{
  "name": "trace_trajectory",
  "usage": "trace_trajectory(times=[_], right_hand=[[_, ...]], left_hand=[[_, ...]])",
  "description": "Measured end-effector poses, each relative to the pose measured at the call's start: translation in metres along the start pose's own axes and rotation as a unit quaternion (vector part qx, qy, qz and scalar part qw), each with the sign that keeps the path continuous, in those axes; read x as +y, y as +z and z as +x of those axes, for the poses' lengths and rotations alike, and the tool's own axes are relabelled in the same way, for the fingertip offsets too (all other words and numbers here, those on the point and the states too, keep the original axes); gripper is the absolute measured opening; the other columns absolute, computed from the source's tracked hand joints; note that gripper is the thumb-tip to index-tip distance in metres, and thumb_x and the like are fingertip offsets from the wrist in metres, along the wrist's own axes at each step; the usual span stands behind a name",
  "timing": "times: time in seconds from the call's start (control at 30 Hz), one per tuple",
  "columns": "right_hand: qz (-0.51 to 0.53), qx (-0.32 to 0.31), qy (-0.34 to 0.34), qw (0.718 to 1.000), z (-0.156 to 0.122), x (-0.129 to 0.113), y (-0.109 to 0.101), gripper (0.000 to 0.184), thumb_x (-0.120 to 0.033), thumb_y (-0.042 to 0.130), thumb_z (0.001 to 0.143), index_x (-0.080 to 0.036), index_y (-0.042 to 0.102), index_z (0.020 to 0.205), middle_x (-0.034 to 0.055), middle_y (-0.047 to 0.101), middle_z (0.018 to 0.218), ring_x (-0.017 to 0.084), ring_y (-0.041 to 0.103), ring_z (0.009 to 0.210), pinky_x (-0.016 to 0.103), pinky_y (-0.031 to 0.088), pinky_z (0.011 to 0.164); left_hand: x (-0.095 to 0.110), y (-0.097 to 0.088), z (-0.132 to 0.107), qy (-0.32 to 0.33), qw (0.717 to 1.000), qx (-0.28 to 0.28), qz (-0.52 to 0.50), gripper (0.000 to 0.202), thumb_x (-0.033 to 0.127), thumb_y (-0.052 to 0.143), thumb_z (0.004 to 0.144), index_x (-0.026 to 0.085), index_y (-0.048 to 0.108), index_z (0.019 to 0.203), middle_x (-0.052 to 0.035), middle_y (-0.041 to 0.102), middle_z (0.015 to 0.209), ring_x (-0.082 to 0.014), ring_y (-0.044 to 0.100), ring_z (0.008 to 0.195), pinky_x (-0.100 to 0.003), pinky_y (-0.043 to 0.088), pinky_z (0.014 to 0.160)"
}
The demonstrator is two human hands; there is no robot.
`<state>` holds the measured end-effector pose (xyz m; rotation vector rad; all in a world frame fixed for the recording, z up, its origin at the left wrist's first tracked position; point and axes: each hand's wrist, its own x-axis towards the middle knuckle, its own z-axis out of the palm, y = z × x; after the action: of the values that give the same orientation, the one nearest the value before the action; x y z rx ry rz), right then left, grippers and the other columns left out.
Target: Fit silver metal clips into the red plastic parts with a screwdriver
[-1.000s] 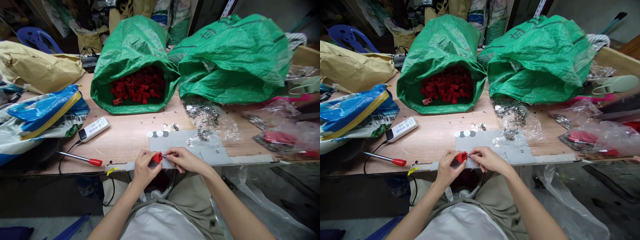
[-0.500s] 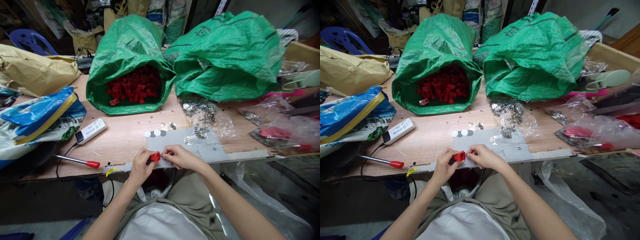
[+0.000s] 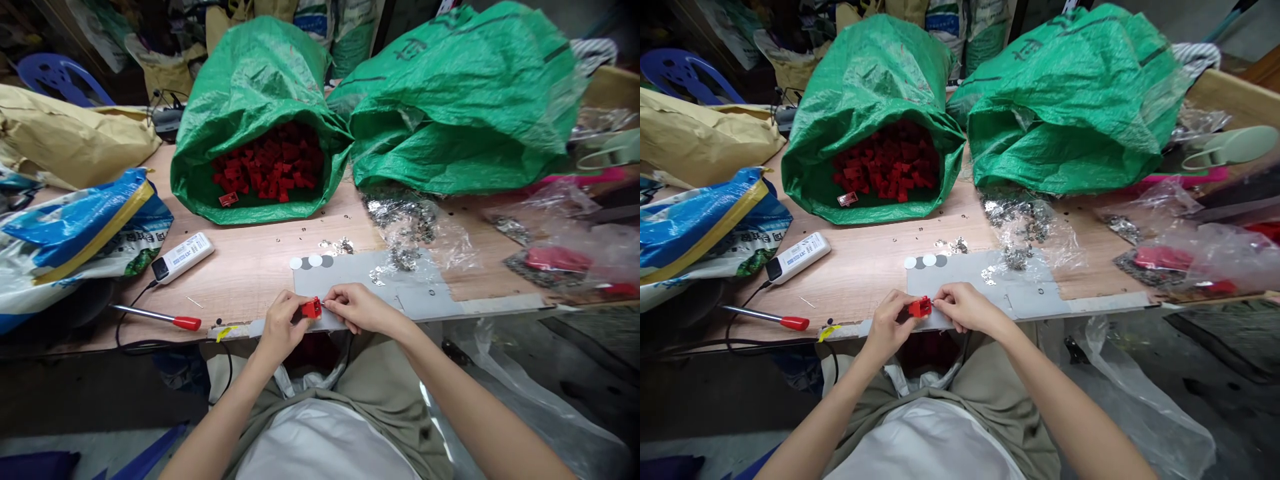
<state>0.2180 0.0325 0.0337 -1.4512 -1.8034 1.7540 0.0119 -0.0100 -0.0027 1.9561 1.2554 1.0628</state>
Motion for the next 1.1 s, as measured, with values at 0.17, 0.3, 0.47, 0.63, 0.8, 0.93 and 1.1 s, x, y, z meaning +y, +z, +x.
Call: trace_trajectory(times=[0.17,0.3,0.47,0.63,0.8,0.93,1.1], right_hand=[[0.012,0.005,-0.005,1.0,0.0,0.003,0.0,0.023,-0.041,0.056,0.089,-0.018,0.059,0.083,-0.006,0.053,0.05,0.01,0.049,0.036,0.02,0.035,0.035],[0.027,-0.011,-0.007,1.0,0.001,0.005,-0.001,0.027,-0.045,0.057,0.089,-0.018,0.058,0.083,-0.0061,0.053,0.05,0.009,0.049,0.036,0.019,0.034,0.035],[-0.012,0.007,-0.007,1.0,-0.002,-0.001,0.002,0.02,-0.036,0.052,0.091,-0.019,0.057,0.081,-0.0057,0.053,0.048,0.01,0.049,0.034,0.019,0.034,0.036],[-0.066,0.032,-0.005,0.997,0.0,-0.008,0.005,0.015,-0.03,0.052,0.088,-0.02,0.058,0.078,-0.0046,0.055,0.048,0.011,0.049,0.035,0.022,0.034,0.04],[-0.102,0.053,-0.037,0.993,0.006,-0.011,0.005,0.014,-0.022,0.056,0.083,-0.019,0.058,0.069,-0.0018,0.058,0.052,0.012,0.051,0.046,0.022,0.034,0.045],[-0.023,0.017,-0.005,1.0,0.005,-0.004,0.002,0.017,-0.032,0.056,0.086,-0.019,0.056,0.075,-0.0038,0.054,0.053,0.01,0.046,0.04,0.021,0.032,0.04],[0.097,0.002,-0.046,0.994,-0.004,0.011,0.0,0.037,-0.053,0.057,0.088,-0.017,0.06,0.096,-0.0058,0.05,0.058,0.007,0.038,0.036,0.02,0.027,0.036]], left_hand=[[0.0,0.002,-0.003,-0.006,1.0,0.017,-0.006,0.025,0.018,0.071,0.085,0.019,0.068,0.109,-0.0047,0.063,0.09,-0.018,0.059,0.085,-0.03,0.05,0.073],[0.0,0.003,-0.003,-0.001,1.0,0.025,-0.003,0.025,0.022,0.071,0.086,0.02,0.068,0.11,-0.0048,0.064,0.09,-0.0182,0.059,0.085,-0.031,0.051,0.073],[0.0,0.002,-0.002,0.002,1.0,0.017,0.006,0.026,0.02,0.071,0.085,0.02,0.068,0.111,-0.0055,0.065,0.09,-0.0191,0.059,0.085,-0.032,0.051,0.073],[0.0,0.003,-0.001,0.009,1.0,0.012,0.009,0.027,0.018,0.07,0.085,0.021,0.068,0.112,-0.0056,0.066,0.09,-0.0196,0.058,0.084,-0.033,0.051,0.072],[-0.002,0.004,0.0,0.015,1.0,0.017,0.017,0.024,0.017,0.071,0.084,0.02,0.068,0.108,-0.0048,0.065,0.087,-0.0192,0.058,0.082,-0.031,0.049,0.071],[-0.003,0.004,-0.002,-0.012,1.0,0.015,0.001,0.021,0.021,0.072,0.084,0.019,0.068,0.104,-0.0051,0.064,0.087,-0.0191,0.059,0.082,-0.031,0.05,0.072],[0.01,0.002,0.002,-0.155,0.97,0.047,-0.181,0.023,0.033,0.072,0.083,0.019,0.063,0.099,-0.007,0.069,0.096,-0.0199,0.066,0.091,-0.034,0.052,0.082]])
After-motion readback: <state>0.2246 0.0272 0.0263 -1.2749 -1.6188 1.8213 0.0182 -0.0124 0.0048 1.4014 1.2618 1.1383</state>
